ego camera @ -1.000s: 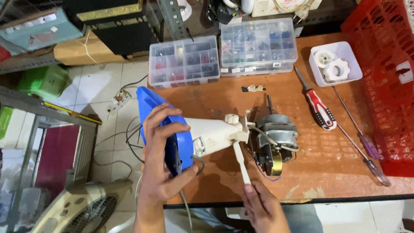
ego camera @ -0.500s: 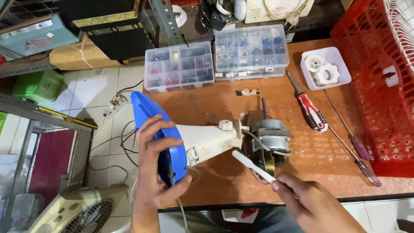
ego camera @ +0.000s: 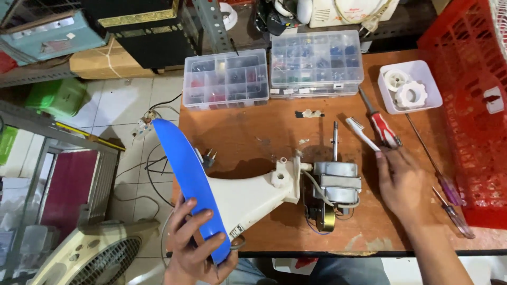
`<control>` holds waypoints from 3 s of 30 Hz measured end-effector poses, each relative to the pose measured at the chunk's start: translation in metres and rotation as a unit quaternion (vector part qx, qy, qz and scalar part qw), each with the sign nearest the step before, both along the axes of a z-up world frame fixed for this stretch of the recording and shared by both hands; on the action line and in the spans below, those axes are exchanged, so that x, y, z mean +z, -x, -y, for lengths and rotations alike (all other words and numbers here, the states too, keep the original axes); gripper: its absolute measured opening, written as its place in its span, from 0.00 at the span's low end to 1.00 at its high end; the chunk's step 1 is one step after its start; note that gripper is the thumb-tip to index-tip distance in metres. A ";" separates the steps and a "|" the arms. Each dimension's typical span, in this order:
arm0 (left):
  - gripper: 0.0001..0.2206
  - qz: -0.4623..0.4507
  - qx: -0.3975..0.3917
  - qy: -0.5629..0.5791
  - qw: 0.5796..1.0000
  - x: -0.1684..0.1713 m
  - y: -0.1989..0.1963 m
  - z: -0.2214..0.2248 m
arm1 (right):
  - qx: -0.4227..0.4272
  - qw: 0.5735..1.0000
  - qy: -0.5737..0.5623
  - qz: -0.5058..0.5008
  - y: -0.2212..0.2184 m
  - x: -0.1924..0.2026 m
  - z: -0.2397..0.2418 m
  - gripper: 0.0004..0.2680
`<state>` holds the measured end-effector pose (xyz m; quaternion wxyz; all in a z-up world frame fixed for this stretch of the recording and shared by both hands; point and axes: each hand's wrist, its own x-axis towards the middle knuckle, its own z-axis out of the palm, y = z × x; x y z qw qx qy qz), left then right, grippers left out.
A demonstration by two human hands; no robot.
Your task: Cleaning a disassembled fan motor using a toothbrush to remove dust and debris from the housing and internal components.
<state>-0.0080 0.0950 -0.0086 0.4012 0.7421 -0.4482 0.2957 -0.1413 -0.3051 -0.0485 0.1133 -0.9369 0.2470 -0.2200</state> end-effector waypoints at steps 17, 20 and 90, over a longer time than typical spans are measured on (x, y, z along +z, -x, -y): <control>0.15 -0.105 -0.024 -0.056 0.993 0.000 0.010 -0.013 | 0.080 0.939 -0.331 0.048 0.001 0.059 -0.054 0.22; 0.14 -0.108 -0.017 -0.049 0.993 -0.001 0.011 -0.014 | 0.029 0.848 -0.525 -0.067 -0.006 0.071 -0.068 0.37; 0.26 0.067 0.115 -0.248 0.960 0.035 -0.043 0.113 | 0.106 0.992 -0.017 0.066 -0.018 0.030 -0.032 0.08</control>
